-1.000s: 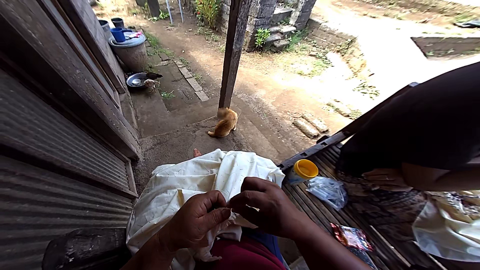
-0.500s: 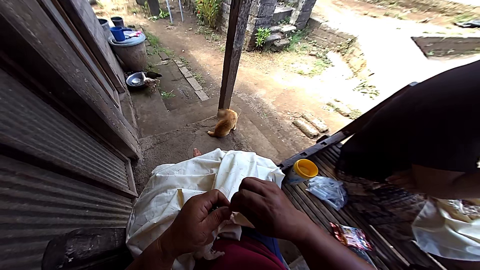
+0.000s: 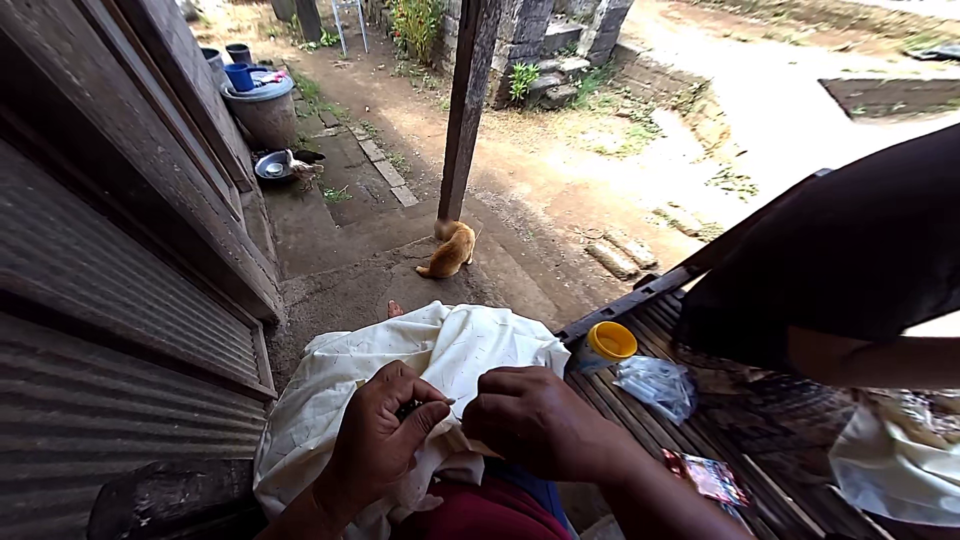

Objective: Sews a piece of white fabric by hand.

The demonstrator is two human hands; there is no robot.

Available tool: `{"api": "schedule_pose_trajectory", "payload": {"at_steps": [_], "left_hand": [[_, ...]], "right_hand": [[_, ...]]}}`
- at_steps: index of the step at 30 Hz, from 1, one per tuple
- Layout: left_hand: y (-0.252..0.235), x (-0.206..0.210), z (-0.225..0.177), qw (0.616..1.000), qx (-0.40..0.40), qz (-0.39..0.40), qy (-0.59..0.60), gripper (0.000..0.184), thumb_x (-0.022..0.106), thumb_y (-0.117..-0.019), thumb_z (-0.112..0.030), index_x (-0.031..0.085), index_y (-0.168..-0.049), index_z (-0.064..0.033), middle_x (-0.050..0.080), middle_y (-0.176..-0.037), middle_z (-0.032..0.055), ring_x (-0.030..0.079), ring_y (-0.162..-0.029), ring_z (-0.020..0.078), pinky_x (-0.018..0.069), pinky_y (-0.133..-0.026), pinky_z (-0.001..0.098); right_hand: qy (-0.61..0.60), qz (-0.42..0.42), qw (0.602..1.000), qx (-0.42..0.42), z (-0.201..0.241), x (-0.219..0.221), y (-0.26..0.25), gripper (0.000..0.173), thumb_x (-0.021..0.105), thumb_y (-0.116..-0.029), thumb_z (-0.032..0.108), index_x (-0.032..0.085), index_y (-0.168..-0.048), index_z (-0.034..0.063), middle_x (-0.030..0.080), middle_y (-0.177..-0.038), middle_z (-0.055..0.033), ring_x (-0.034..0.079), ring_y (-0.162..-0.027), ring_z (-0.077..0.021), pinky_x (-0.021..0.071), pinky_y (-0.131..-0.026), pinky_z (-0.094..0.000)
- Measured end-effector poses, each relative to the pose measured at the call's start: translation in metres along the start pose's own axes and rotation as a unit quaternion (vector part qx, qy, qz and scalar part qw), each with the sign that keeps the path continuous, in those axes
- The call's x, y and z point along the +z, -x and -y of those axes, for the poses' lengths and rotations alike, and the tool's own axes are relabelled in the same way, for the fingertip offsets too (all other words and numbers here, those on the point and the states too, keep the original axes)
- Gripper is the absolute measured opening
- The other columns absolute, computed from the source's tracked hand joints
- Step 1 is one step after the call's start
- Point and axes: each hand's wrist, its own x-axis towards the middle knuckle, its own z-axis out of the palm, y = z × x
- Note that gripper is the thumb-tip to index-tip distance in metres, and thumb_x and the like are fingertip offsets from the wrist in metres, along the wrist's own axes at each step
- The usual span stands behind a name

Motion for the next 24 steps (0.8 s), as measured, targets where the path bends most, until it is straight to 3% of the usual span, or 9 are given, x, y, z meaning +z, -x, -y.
{"api": "schedule_pose_trajectory", "payload": {"at_steps": [2,6,8,10,12,15,19,22,24], "left_hand": [[0.002,0.004,0.0,0.999,0.011,0.035,0.006,0.02,0.072,-0.0959,-0.028,0.074,-0.091,-0.0094,0.058,-0.086,-0.0032,0.055,-0.072,-0.003,0.0472,-0.061,0.0091],[0.0,0.006,-0.002,0.999,0.037,0.028,-0.001,0.016,0.072,-0.0957,-0.025,0.075,-0.091,-0.0095,0.06,-0.089,-0.002,0.057,-0.076,-0.002,0.0489,-0.063,0.01],[-0.001,0.002,0.001,0.999,0.045,-0.004,-0.019,0.015,0.071,-0.096,-0.024,0.074,-0.091,-0.0094,0.06,-0.09,-0.002,0.057,-0.077,-0.0018,0.0489,-0.064,0.01],[0.001,0.003,0.003,0.998,0.054,-0.007,-0.043,0.02,0.069,-0.0977,-0.029,0.073,-0.092,-0.0099,0.058,-0.09,-0.0021,0.055,-0.076,-0.0034,0.0478,-0.063,0.0089],[0.003,0.007,0.004,0.997,0.065,0.014,-0.041,0.025,0.069,-0.0984,-0.032,0.072,-0.093,-0.0082,0.057,-0.09,-0.001,0.055,-0.075,-0.0044,0.048,-0.063,0.0079],[0.002,0.008,0.002,0.995,0.08,-0.007,-0.05,0.016,0.07,-0.0957,-0.024,0.071,-0.091,-0.0085,0.059,-0.091,-0.0004,0.057,-0.079,-0.0034,0.0495,-0.066,0.0081],[0.0,0.008,0.007,0.984,0.119,-0.052,-0.125,0.018,0.072,-0.0947,-0.027,0.07,-0.091,-0.0096,0.059,-0.09,0.0,0.058,-0.082,-0.0036,0.0493,-0.07,0.0072],[0.003,0.012,0.007,0.981,0.134,-0.037,-0.135,0.012,0.074,-0.0915,-0.021,0.07,-0.09,-0.0094,0.06,-0.09,0.0009,0.058,-0.082,-0.0022,0.049,-0.07,0.0078],[0.001,0.011,0.006,0.981,0.124,-0.057,-0.137,0.01,0.076,-0.0885,-0.018,0.071,-0.088,-0.0093,0.06,-0.09,0.0006,0.059,-0.081,-0.0033,0.0495,-0.068,0.0068]], "right_hand": [[-0.027,-0.016,1.0,-0.005,0.007,-0.001,-0.006,0.02,0.054,-0.1043,0.019,0.068,-0.093,0.0099,0.057,-0.073,-0.0031,0.058,-0.068,-0.0144,0.0471,-0.059,-0.0275],[0.008,-0.019,0.991,0.129,0.003,0.007,-0.007,0.014,0.056,-0.0993,0.016,0.066,-0.091,0.0104,0.064,-0.078,-0.0028,0.063,-0.069,-0.0137,0.0527,-0.059,-0.0313],[-0.017,0.01,0.995,0.094,0.002,0.007,-0.005,0.013,0.059,-0.0967,0.016,0.068,-0.089,0.0105,0.064,-0.075,-0.0024,0.063,-0.066,-0.013,0.0518,-0.057,-0.0299],[-0.052,0.018,0.998,0.016,0.007,0.004,-0.008,0.015,0.059,-0.1001,0.015,0.068,-0.089,0.0097,0.062,-0.075,-0.0031,0.061,-0.068,-0.0136,0.0507,-0.059,-0.0272],[-0.033,-0.015,0.999,0.032,0.011,0.005,-0.011,0.016,0.056,-0.102,0.016,0.066,-0.092,0.0091,0.062,-0.076,-0.004,0.061,-0.069,-0.014,0.0505,-0.06,-0.0273],[0.03,-0.023,0.992,0.124,0.007,0.007,-0.012,0.014,0.058,-0.097,0.016,0.067,-0.089,0.0101,0.064,-0.075,-0.0031,0.063,-0.064,-0.0145,0.0517,-0.055,-0.0314],[-0.022,0.001,1.0,0.017,0.01,0.002,-0.014,0.015,0.059,-0.0989,0.015,0.068,-0.088,0.009,0.062,-0.074,-0.0039,0.061,-0.067,-0.0151,0.0495,-0.057,-0.0283],[0.036,-0.034,0.993,0.105,0.01,0.006,-0.016,0.014,0.058,-0.0978,0.016,0.067,-0.089,0.0102,0.064,-0.075,-0.0035,0.064,-0.065,-0.0148,0.0516,-0.055,-0.0303],[0.05,-0.006,0.989,0.141,0.006,0.007,-0.014,0.013,0.06,-0.0939,0.016,0.068,-0.086,0.0102,0.064,-0.074,-0.0033,0.063,-0.062,-0.0157,0.051,-0.052,-0.033]]}}
